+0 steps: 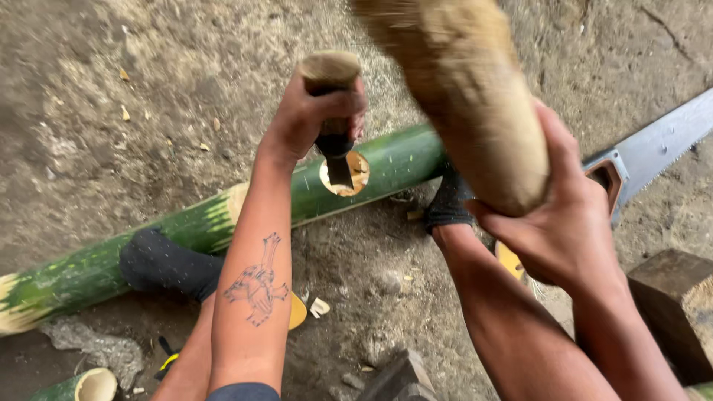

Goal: The person sits on the ground and processes bamboo poles using a wooden mallet, a knife, and a saw. They repeatedly strike the ends of bamboo segments to split or shape them, then use a knife to shave and smooth the cut edges. The person also saws through a bamboo pole and continues to refine the pieces with the mallet and knife.

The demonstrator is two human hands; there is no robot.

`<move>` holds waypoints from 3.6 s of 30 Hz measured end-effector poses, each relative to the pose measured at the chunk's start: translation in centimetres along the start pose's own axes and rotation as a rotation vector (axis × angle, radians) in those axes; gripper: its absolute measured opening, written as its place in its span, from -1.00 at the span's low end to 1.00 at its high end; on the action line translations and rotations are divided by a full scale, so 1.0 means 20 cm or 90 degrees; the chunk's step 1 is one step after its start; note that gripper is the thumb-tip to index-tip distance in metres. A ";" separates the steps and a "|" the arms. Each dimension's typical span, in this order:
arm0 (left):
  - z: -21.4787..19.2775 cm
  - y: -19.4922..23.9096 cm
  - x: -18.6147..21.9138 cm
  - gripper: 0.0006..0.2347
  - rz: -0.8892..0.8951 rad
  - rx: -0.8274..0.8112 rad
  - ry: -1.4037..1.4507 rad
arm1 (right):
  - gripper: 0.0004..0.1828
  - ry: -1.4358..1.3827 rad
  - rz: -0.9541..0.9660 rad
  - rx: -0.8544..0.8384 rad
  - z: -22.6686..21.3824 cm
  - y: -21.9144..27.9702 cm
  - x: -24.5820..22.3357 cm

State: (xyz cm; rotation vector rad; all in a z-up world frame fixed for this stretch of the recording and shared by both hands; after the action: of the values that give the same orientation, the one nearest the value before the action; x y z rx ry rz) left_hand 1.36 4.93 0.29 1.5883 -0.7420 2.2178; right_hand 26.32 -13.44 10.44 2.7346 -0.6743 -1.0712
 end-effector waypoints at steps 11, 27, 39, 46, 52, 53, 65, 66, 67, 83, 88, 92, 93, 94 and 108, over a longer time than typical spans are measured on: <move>0.41 -0.01 0.27 -0.91 0.280 0.227 -0.151 | 0.15 -0.078 0.373 0.129 0.29 -0.12 0.93; 1.87 0.00 -0.71 -0.46 -0.134 -0.214 -0.040 | -0.77 -0.299 0.253 0.238 0.23 0.33 1.43; 2.33 0.22 -0.22 -0.71 -0.101 -0.842 -0.623 | -0.49 -0.127 0.410 0.420 0.96 0.64 1.97; 2.60 0.39 -0.07 -0.77 -0.040 -0.891 -0.757 | -0.85 -0.334 0.555 0.333 0.76 0.93 2.04; 2.77 0.72 -0.17 -0.77 -0.041 -0.739 -0.472 | -0.41 0.007 0.572 0.661 0.26 1.59 2.25; 2.81 0.80 -0.18 -0.76 -0.054 -0.754 -0.441 | -0.25 0.048 0.634 0.676 0.20 1.68 2.31; 2.61 0.74 -0.30 -0.62 -0.037 -0.622 -0.441 | 0.06 -0.580 0.534 0.466 0.18 1.53 2.01; 2.58 0.66 -0.29 -0.55 -0.024 -0.572 -0.470 | 0.02 -0.665 0.484 0.422 0.16 1.50 1.90; 2.53 0.56 -0.25 -0.48 -0.010 -0.516 -0.502 | 0.04 -0.745 0.382 0.362 0.12 1.45 1.79; 1.03 -0.08 1.04 -0.51 0.166 0.256 -0.251 | -0.20 -0.962 0.169 -0.530 0.14 0.02 0.57; 0.79 0.20 1.02 -0.36 0.317 0.383 -0.202 | -0.21 -0.756 0.109 -0.428 0.30 0.06 0.27; 0.71 0.21 1.05 -0.26 0.301 0.609 -0.489 | 0.07 -0.326 -0.341 -0.297 0.15 0.09 -0.05; 0.71 0.24 1.03 -0.24 0.244 0.646 -0.471 | 0.22 -0.204 -0.457 -0.240 0.14 0.18 -0.08; 0.71 0.27 1.01 -0.22 0.187 0.682 -0.453 | 0.20 -0.193 -0.383 -0.256 0.11 0.19 -0.10; 0.43 0.46 1.02 -0.59 0.336 0.277 -0.377 | -0.53 0.421 -0.355 -0.281 0.52 -0.18 -0.09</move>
State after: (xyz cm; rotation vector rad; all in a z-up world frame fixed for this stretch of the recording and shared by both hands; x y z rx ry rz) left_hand -3.70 -8.41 19.55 2.5836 -0.9647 2.3778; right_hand 19.54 -8.98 2.81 2.6486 0.3880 -0.2488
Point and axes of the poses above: each hand's wrist, its own y-axis away from the middle knuckle, its own z-axis out of the palm, x = y × z, the point moved 3 cm from there along -y, towards the middle knuckle, and after that the axes turned 14 degrees about z, right-handed, at the moved point
